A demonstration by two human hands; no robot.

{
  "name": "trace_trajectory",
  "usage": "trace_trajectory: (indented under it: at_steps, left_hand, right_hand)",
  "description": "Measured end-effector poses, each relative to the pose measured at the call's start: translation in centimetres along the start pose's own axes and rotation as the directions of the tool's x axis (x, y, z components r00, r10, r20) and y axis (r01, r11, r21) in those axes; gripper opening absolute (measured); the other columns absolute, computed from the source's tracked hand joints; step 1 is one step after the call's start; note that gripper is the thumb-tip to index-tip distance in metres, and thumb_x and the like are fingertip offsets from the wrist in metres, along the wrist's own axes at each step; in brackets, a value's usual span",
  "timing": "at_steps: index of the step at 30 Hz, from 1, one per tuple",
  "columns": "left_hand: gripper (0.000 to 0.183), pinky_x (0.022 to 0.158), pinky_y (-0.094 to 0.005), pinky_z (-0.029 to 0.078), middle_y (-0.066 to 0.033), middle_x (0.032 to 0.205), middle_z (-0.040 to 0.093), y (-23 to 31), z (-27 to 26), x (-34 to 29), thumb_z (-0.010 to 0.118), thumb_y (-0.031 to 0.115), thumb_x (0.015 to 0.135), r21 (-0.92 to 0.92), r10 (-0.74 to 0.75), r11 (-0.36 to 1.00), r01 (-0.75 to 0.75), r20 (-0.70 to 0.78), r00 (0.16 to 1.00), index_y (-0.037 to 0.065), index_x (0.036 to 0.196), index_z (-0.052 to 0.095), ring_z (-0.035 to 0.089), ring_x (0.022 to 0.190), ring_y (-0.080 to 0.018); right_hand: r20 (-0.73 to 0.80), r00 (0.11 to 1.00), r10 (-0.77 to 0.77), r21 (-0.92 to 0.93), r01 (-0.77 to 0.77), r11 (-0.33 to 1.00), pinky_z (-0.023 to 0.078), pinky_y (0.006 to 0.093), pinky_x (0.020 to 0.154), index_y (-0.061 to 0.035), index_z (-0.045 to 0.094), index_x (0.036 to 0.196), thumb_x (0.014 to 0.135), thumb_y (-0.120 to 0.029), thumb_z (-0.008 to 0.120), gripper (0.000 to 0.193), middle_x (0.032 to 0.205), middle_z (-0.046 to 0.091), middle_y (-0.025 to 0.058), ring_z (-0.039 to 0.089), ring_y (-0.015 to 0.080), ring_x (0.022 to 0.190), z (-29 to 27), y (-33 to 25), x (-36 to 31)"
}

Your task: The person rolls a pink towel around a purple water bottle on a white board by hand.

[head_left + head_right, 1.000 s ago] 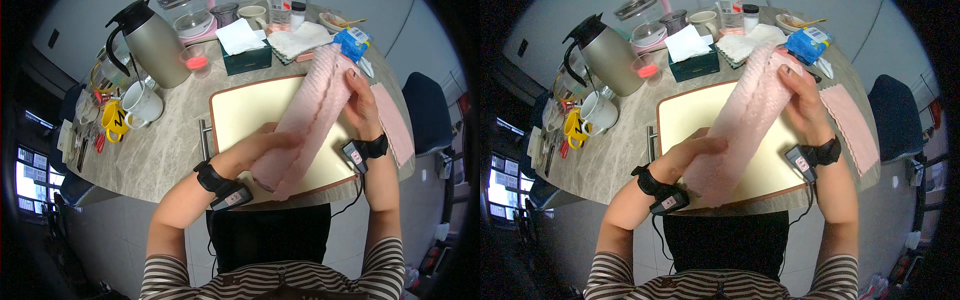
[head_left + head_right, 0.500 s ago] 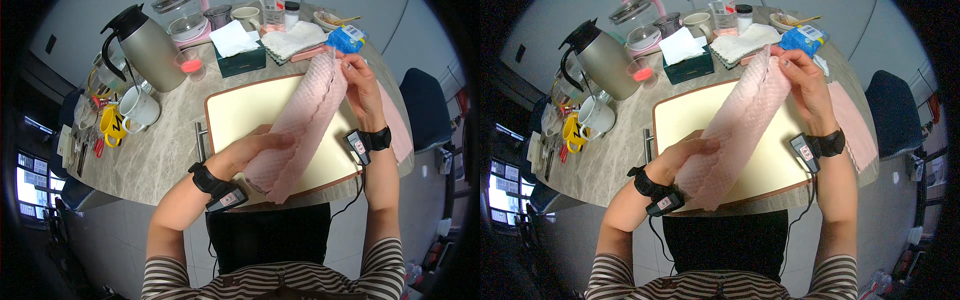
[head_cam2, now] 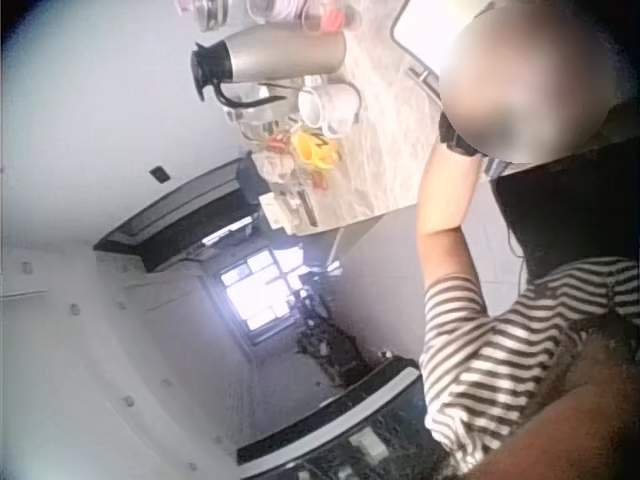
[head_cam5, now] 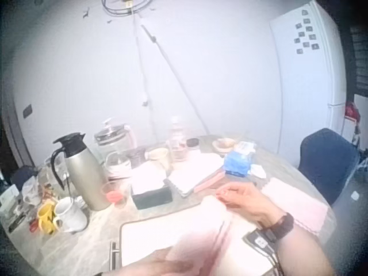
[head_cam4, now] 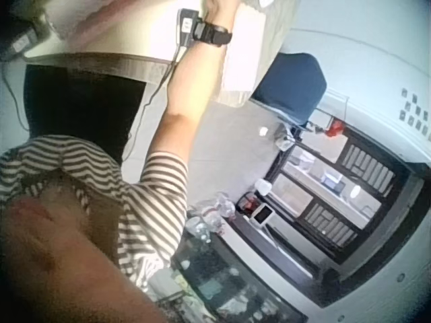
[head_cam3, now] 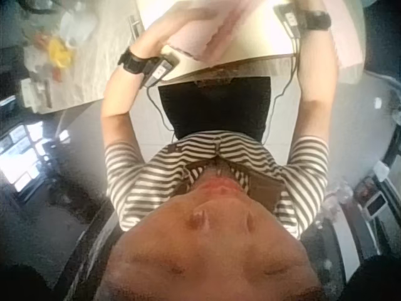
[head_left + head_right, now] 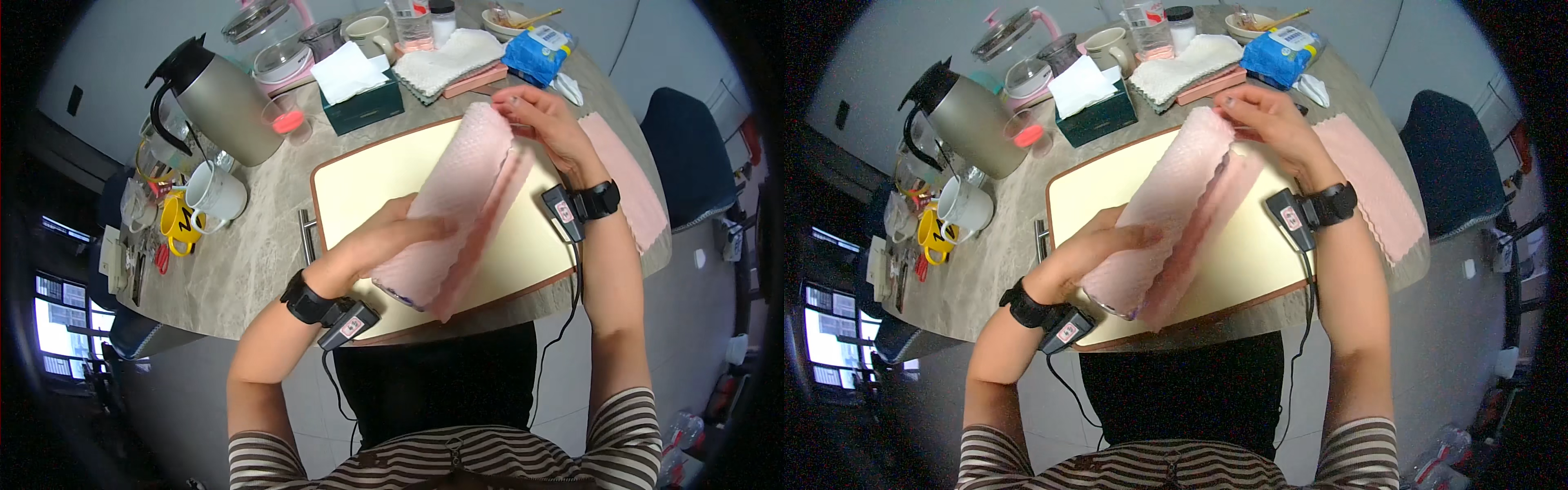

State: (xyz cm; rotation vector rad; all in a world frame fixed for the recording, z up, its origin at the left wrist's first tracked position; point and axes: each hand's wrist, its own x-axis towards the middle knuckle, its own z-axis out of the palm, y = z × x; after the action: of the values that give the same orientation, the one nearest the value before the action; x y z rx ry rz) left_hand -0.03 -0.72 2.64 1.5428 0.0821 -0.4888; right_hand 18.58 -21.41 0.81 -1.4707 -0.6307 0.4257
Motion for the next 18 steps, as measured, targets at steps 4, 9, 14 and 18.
trace_trajectory:
  at_steps: [4, 9, 14, 18]
  left_hand:
    - [0.054, 0.082, -0.0281, 0.046, -0.0144, 0.104, 0.062, 1.6, 0.6, 0.4, 0.066, 0.029, 0.078, 0.338, 0.01, 0.941, 0.0, -0.027, 1.0, -0.005, 0.117, 0.051, 0.06, 0.094, -0.0189]
    - [0.065, 0.084, -0.0306, 0.046, -0.019, 0.103, 0.062, 2.4, 0.9, 0.7, 0.07, 0.035, 0.069, 0.688, 0.013, 0.713, 0.135, -0.204, 0.979, -0.005, 0.117, 0.051, 0.06, 0.094, -0.0264]
    - [0.072, 0.086, -0.0317, 0.045, -0.0222, 0.104, 0.061, 2.7, 1.0, 0.7, 0.072, 0.035, 0.067, 0.693, -0.034, 0.702, 0.168, -0.202, 0.979, -0.005, 0.121, 0.047, 0.06, 0.097, -0.0293]
    - [0.077, 0.086, -0.0323, 0.045, -0.0212, 0.103, 0.061, 2.2, 1.1, 0.0, 0.072, 0.034, 0.067, 0.809, 0.152, 0.572, 0.134, -0.265, 0.952, -0.005, 0.126, 0.042, 0.06, 0.097, -0.0286]
  right_hand:
    - [0.031, 0.999, 0.016, -0.091, -0.013, 0.996, 0.041, 0.0189, 0.072, -0.0099, 0.062, 0.101, 0.089, -0.026, 0.058, 0.021, 0.09, 0.06, -0.0059, 0.053, 0.0025, 0.081, -0.4, 0.4, 0.3]
    - [0.077, 0.997, -0.031, -0.081, 0.037, 0.996, 0.043, 0.0199, 0.067, -0.0049, 0.062, 0.098, 0.085, -0.021, 0.06, 0.02, 0.085, 0.061, -0.0025, 0.054, 0.0043, 0.076, -0.5, 0.8, 0.5]
    - [-0.021, 0.992, -0.127, -0.417, 0.107, 0.902, 0.046, 0.0253, 0.074, -0.0021, 0.061, 0.101, 0.079, -0.02, 0.066, 0.029, 0.092, 0.063, 0.0037, 0.057, 0.0117, 0.084, -1.1, 2.1, 1.3]
    - [-0.01, 0.94, -0.34, -0.405, 0.307, 0.861, 0.045, 0.0284, 0.083, -0.0041, 0.061, 0.107, 0.075, -0.018, 0.068, 0.036, 0.103, 0.062, 0.0065, 0.056, 0.0176, 0.097, 0.1, -0.2, -0.6]
